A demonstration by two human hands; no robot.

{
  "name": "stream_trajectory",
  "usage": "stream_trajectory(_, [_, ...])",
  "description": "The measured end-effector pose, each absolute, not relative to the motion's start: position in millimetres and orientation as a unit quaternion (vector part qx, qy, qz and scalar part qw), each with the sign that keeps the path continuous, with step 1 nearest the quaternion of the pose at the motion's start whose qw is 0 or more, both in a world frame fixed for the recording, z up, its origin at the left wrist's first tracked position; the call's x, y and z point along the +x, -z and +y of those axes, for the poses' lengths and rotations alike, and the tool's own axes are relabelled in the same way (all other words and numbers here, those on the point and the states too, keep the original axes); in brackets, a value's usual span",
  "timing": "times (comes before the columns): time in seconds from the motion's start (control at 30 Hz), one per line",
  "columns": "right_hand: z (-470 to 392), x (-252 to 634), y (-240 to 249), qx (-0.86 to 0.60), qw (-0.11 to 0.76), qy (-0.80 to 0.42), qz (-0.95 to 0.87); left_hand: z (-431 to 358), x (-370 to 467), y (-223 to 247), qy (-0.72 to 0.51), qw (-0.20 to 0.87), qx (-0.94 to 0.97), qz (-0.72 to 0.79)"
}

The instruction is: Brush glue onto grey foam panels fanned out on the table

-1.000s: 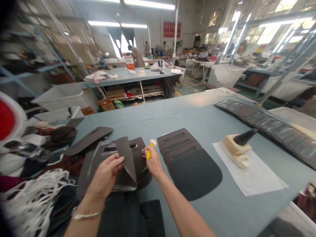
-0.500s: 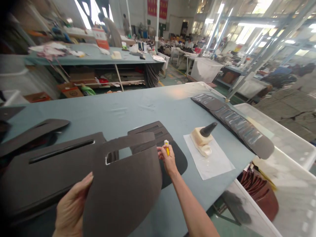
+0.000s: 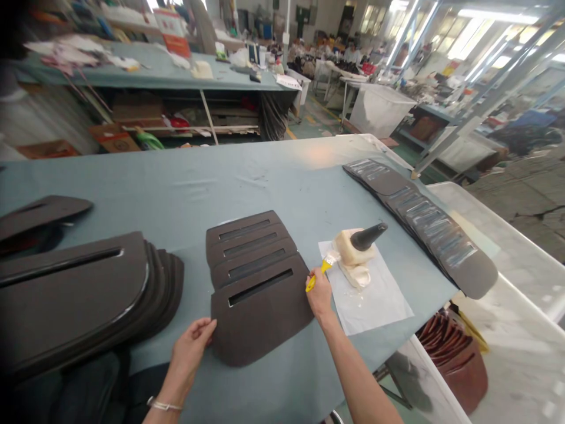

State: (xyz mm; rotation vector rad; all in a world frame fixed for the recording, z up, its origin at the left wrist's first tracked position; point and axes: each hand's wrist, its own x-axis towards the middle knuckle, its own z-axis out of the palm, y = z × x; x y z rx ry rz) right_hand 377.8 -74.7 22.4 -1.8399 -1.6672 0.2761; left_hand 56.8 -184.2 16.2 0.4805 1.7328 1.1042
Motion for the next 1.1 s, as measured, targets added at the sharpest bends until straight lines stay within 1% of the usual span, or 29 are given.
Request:
stream_trajectory(0.1, [-68, 379, -12, -0.708, 0.297, -0.077, -0.637, -177, 62, -4, -0.459, 0.447, 0.211, 0.738])
stream_trajectory(0.23, [-63, 380, -5, -0.719, 0.278, -0.070, -0.633, -170, 65, 1, -0.427, 0.405, 0.249, 0.769])
stream_trajectory(0.57, [-59, 381, 1, -0.750, 0.224, -0.053, -0.620, -161, 70, -11, -0.362, 0.322, 0.298, 0.822])
stream_trajectory(0.73, [-58, 381, 2, -0.755, 0.202, -0.042, -0.622, -158, 69, -10, -0.353, 0.316, 0.308, 0.825])
stream_trajectory(1.1, [-55, 381, -2, -0.755, 0.202, -0.065, -0.621, -155, 66, -9, -0.321, 0.333, 0.324, 0.825])
